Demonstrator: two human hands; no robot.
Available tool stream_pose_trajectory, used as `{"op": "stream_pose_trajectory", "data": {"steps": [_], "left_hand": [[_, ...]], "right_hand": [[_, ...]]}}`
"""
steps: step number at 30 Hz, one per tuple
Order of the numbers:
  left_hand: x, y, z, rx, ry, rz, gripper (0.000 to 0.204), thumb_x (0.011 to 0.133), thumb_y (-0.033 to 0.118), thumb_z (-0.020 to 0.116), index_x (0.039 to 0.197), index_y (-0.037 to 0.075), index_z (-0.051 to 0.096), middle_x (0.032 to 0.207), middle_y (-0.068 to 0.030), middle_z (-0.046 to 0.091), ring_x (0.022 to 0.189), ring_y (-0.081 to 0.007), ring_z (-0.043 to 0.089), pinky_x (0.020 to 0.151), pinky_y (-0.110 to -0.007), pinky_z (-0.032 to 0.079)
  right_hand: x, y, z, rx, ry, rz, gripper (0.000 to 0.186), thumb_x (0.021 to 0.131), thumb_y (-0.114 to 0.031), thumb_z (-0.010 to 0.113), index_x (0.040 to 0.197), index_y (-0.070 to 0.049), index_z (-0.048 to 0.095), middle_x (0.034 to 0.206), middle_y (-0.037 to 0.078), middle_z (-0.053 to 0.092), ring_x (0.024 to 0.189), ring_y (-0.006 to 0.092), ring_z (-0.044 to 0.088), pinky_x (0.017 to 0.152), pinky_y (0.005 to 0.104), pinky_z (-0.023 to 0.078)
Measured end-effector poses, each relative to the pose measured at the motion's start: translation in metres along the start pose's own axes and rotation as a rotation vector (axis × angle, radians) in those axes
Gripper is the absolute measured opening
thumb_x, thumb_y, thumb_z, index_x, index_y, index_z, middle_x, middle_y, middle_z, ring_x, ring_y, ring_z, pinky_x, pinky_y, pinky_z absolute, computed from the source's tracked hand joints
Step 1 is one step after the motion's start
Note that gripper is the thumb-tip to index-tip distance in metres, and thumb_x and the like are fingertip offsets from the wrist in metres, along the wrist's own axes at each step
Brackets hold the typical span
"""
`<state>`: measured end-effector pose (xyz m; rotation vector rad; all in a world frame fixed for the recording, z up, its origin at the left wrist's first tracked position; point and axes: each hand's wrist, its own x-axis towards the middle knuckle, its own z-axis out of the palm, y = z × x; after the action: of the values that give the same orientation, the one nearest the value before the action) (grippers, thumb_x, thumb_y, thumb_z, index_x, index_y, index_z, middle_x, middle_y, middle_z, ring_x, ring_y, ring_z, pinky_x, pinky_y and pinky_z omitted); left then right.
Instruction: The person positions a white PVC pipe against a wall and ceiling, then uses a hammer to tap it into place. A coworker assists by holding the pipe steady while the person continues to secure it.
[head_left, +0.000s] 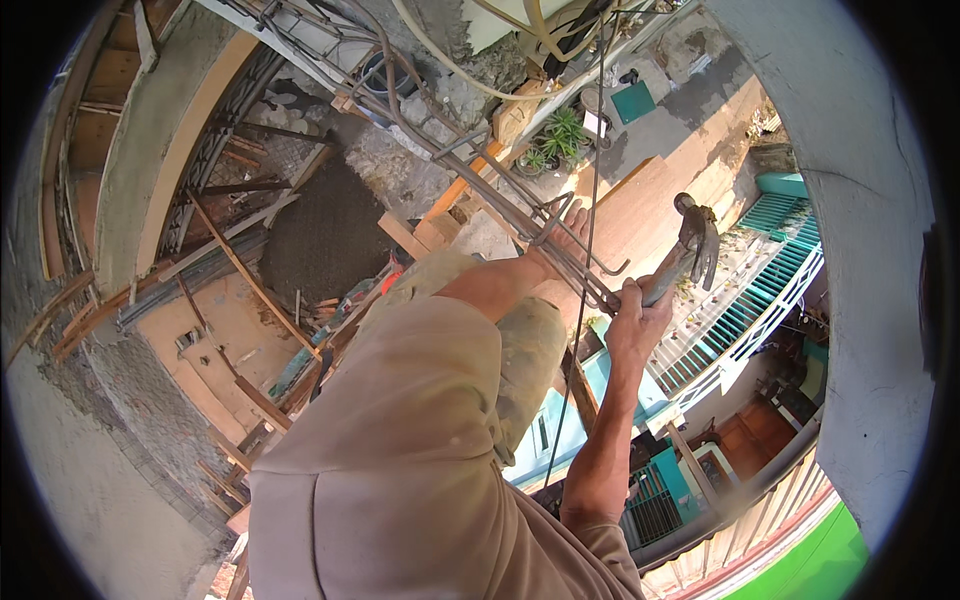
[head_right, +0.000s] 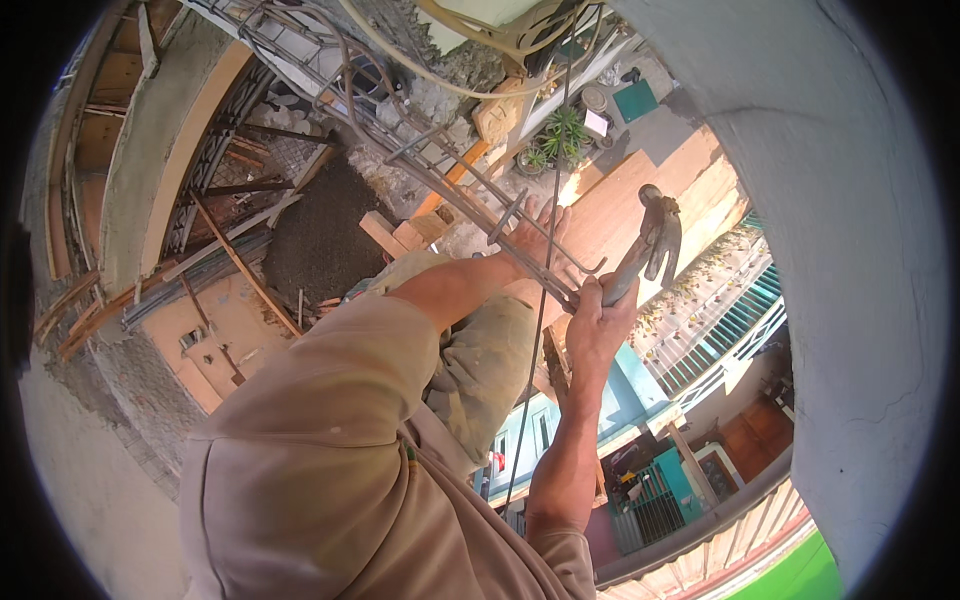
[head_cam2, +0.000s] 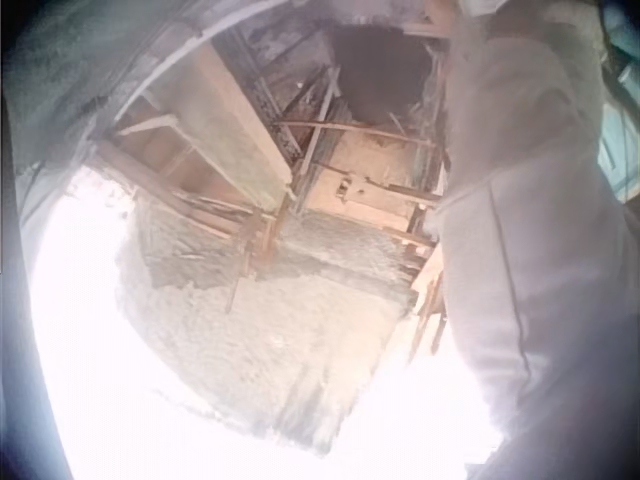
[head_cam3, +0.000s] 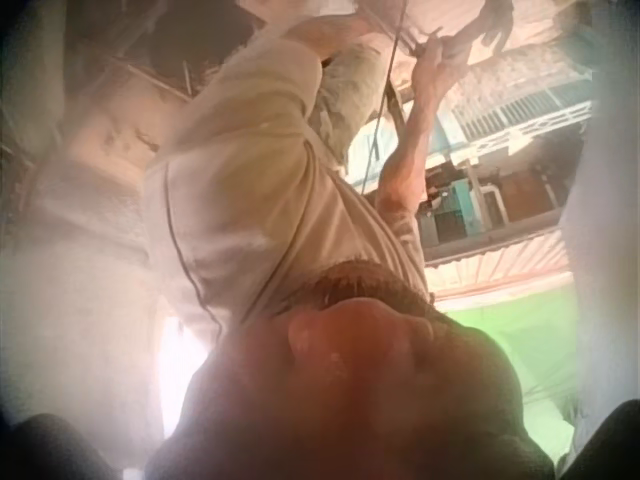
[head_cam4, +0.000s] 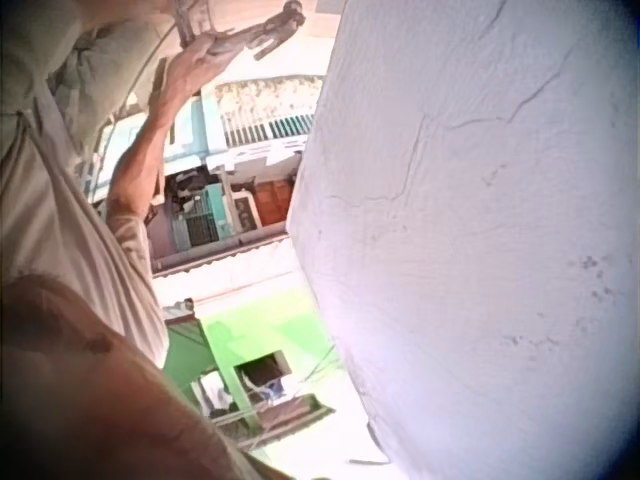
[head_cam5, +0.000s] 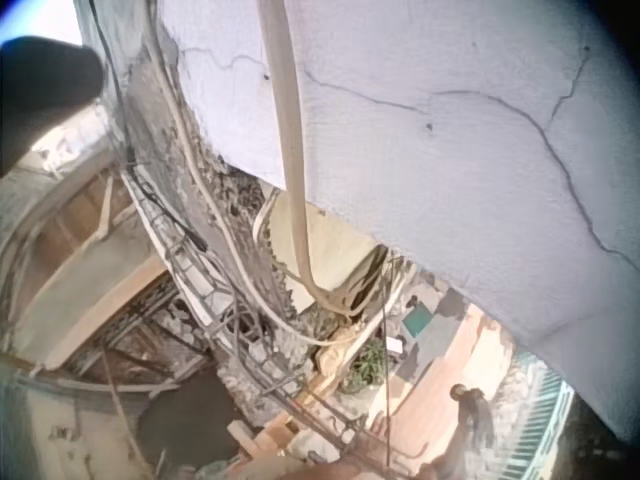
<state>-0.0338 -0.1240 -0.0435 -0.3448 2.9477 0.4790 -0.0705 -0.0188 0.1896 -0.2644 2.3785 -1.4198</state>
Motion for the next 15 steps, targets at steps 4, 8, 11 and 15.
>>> {"op": "stream_pose_trajectory", "data": {"steps": [4, 8, 11, 15], "left_hand": [[-0.005, 0.003, -0.003, -0.043, 0.044, 0.014, 0.108, 0.089, 0.064, 0.059, 0.157, -0.011, 0.022, 0.155, -0.0286, 0.039, 0.151, -0.0412, 0.029, 0.122, -0.068, 0.012], [-0.004, 0.007, -0.016, 0.026, -0.126, -0.001, 0.104, 0.092, 0.07, 0.043, 0.159, -0.006, 0.02, 0.165, -0.0226, 0.027, 0.157, -0.0374, 0.017, 0.124, -0.066, 0.008], [-0.001, 0.007, -0.026, 0.065, -0.203, -0.027, 0.104, 0.093, 0.071, 0.038, 0.161, -0.005, 0.018, 0.169, -0.0204, 0.022, 0.159, -0.0365, 0.012, 0.125, -0.066, 0.005], [-0.002, 0.006, -0.03, 0.024, -0.184, -0.028, 0.1, 0.094, 0.065, 0.043, 0.159, -0.007, 0.019, 0.164, -0.0238, 0.027, 0.156, -0.0386, 0.019, 0.125, -0.066, 0.009]], "right_hand": [[0.004, -0.001, -0.002, 0.075, -0.026, 0.057, 0.01, 0.092, -0.006, 0.06, 0.097, 0.001, 0.054, 0.079, 0.008, 0.056, 0.062, 0.0157, 0.06, 0.058, 0.0317, 0.055], [0.009, -0.006, -0.006, 0.028, -0.035, 0.05, 0.011, 0.09, -0.009, 0.059, 0.095, 0.0, 0.054, 0.075, 0.008, 0.058, 0.064, 0.017, 0.061, 0.06, 0.0335, 0.053], [0.015, -0.012, -0.015, 0.043, -0.094, 0.106, 0.012, 0.088, -0.009, 0.059, 0.094, 0.0, 0.055, 0.076, 0.009, 0.06, 0.063, 0.0175, 0.062, 0.061, 0.0326, 0.053], [0.027, -0.018, -0.023, 0.115, -0.209, 0.128, 0.012, 0.087, -0.009, 0.057, 0.094, 0.001, 0.056, 0.075, 0.009, 0.061, 0.062, 0.0168, 0.063, 0.06, 0.031, 0.053]]}}
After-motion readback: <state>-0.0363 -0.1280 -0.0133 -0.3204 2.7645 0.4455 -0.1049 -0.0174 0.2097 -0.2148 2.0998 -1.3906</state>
